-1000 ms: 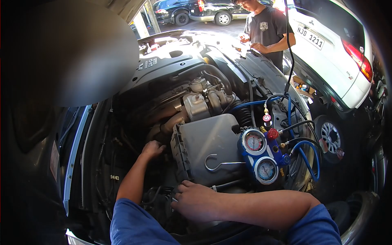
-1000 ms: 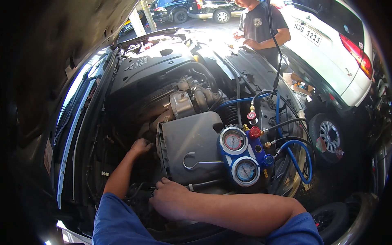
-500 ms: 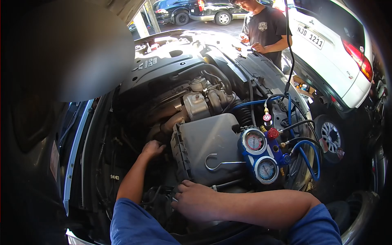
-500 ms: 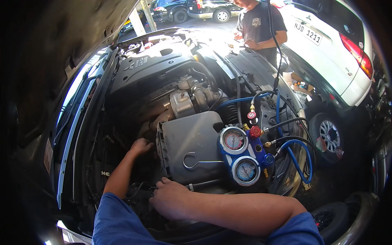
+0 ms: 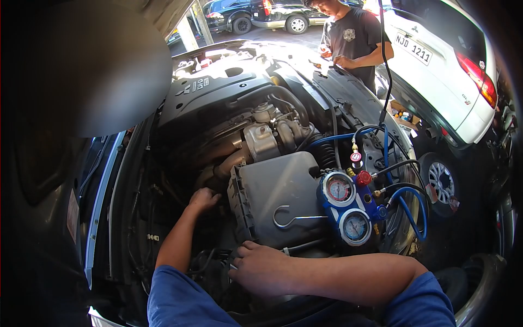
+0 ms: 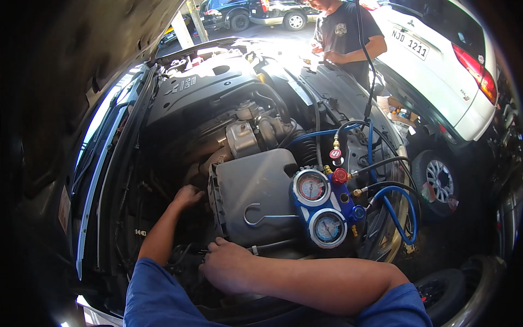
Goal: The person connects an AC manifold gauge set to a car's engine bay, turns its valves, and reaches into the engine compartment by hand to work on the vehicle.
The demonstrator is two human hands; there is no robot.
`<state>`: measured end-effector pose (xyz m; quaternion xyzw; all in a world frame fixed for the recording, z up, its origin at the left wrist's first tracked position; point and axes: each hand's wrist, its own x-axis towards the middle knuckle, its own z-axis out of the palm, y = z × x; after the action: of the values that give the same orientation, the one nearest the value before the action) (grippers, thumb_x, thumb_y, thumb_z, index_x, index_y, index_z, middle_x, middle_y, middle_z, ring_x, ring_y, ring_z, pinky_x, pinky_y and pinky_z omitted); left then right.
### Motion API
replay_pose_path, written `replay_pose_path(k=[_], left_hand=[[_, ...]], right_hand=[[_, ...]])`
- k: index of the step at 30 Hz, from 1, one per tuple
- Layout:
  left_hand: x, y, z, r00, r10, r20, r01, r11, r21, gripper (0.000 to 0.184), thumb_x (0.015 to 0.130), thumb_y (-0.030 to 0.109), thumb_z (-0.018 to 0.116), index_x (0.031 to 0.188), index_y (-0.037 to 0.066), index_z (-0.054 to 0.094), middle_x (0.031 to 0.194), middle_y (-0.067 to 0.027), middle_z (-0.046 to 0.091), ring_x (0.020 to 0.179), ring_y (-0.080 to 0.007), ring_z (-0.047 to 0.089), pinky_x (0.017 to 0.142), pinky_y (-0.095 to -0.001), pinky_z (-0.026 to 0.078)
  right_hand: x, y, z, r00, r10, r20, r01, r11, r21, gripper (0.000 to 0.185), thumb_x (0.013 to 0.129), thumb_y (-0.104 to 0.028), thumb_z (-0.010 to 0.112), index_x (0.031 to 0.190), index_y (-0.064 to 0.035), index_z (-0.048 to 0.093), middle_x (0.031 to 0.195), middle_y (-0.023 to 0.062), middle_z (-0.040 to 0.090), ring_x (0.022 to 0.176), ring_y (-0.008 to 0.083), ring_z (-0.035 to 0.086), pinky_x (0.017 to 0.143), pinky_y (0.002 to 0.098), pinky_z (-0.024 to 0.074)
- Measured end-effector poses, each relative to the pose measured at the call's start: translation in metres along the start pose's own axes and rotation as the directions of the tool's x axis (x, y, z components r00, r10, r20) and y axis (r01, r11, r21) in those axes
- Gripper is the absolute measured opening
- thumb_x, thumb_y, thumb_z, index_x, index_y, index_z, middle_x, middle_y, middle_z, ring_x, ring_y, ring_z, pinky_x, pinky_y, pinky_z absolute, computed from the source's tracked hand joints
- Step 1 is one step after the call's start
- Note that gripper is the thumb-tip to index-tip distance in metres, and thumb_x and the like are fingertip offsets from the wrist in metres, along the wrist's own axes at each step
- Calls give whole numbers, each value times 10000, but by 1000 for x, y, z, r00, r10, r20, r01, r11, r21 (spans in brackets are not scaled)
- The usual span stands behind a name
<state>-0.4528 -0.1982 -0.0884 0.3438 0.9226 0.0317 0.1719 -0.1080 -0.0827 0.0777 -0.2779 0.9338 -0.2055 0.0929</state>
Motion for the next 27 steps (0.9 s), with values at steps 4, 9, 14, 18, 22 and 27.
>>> replay_pose_path(k=[4, 9, 14, 18, 22, 27], left_hand=[[0, 0, 0, 1000, -4, -1, 4, 1000, -2, 407, 944, 445, 622, 1088, 105, 793, 1107, -211, 740, 1083, -410, 686, 973, -506, 530], [-3, 2, -2, 1000, 3, -12, -3, 1000, -9, 402, 940, 440, 625, 1082, 103, 793, 1109, -215, 738, 1083, -414, 684, 973, -508, 529], [-4, 3, -3, 1000, 9, -9, -10, 1000, -14, 404, 940, 441, 625, 1084, 102, 792, 1112, -214, 737, 1086, -412, 683, 971, -507, 529], [-5, 4, -4, 1000, 8, -3, -8, 1000, -10, 399, 941, 436, 628, 1087, 102, 792, 1109, -212, 738, 1082, -409, 685, 967, -504, 532], [-4, 3, -5, 1000, 13, -10, -13, 1000, -3, 392, 939, 426, 640, 1083, 94, 791, 1098, -212, 739, 1068, -409, 688, 959, -500, 534], [0, -5, 4, 998, 40, -37, -41, 999, -12, 392, 936, 416, 652, 1044, 66, 793, 1049, -230, 738, 1038, -418, 693, 939, -501, 534]], right_hand=[[0, 1, 3, 1000, -5, -26, 5, 1000, -1, 321, 900, -210, 604, 1148, -35, 709, 1132, 147, 719, 1168, 326, 631, 1126, 494, 418], [0, 0, -1, 1000, -2, 7, 2, 1000, -12, 329, 901, -215, 599, 1155, -39, 712, 1137, 149, 718, 1173, 324, 628, 1141, 496, 411], [0, 0, 1, 1000, 6, -4, -6, 1000, -7, 331, 902, -216, 598, 1154, -38, 717, 1135, 149, 719, 1173, 323, 628, 1146, 491, 407], [0, 0, 0, 1000, 2, -1, -2, 1000, -13, 330, 903, -212, 596, 1157, -38, 717, 1139, 150, 719, 1176, 322, 627, 1144, 489, 407], [0, 0, 7, 997, 3, -79, -4, 1000, -8, 247, 904, -208, 627, 1054, -74, 770, 1042, 130, 748, 1149, 306, 646, 1115, 469, 416], [-1, 0, 6, 997, -8, -80, 5, 999, -36, 273, 884, -216, 622, 1065, -46, 737, 1044, 119, 732, 1114, 292, 646, 1070, 450, 444]])
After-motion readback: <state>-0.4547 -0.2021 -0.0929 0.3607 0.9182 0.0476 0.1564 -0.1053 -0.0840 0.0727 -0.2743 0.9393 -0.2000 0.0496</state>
